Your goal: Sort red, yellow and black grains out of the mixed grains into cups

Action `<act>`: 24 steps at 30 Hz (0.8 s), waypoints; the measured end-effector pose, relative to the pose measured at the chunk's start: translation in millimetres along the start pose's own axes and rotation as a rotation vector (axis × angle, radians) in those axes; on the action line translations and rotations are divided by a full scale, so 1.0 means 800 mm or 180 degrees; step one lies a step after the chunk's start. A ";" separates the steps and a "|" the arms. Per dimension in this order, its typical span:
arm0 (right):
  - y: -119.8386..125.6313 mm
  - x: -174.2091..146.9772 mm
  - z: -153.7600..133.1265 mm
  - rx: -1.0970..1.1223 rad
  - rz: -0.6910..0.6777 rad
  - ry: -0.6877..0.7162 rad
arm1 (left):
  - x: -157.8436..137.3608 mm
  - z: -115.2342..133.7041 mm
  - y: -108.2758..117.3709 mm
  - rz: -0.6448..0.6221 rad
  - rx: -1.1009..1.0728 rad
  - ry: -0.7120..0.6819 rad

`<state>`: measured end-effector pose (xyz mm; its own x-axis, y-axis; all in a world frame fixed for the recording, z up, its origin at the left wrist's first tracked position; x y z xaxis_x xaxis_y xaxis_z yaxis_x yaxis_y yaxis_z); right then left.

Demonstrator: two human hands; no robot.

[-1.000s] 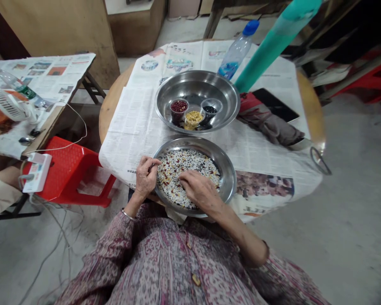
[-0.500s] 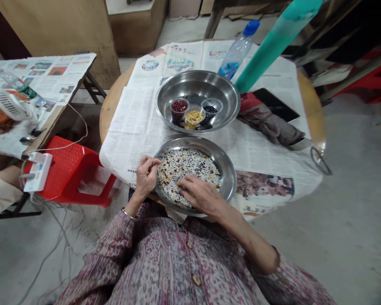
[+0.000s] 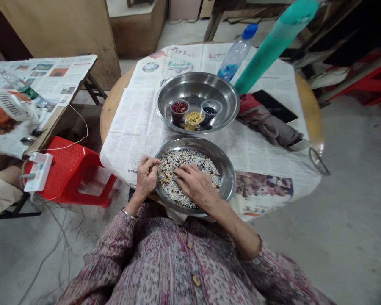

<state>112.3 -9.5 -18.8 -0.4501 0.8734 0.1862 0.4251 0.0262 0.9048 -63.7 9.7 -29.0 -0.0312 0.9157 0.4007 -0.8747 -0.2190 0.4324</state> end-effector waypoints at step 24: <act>-0.016 -0.007 0.012 0.0662 -0.0138 -0.0356 | 0.000 -0.001 0.000 -0.0009 -0.0023 -0.0056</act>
<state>117.0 -10.5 -34.9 -0.3865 0.9174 0.0947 0.5650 0.1543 0.8105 -64.0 10.2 -29.8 -0.0202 0.9102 0.4136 -0.8782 -0.2139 0.4277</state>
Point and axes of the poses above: each hand's wrist, its own x-axis towards the middle knuckle, its own y-axis out of the back of the hand, z = x × y, the point moved 5 cm from there along x, towards the middle knuckle, and after that the axes turned 3 degrees about -y, right-handed, at the moved point
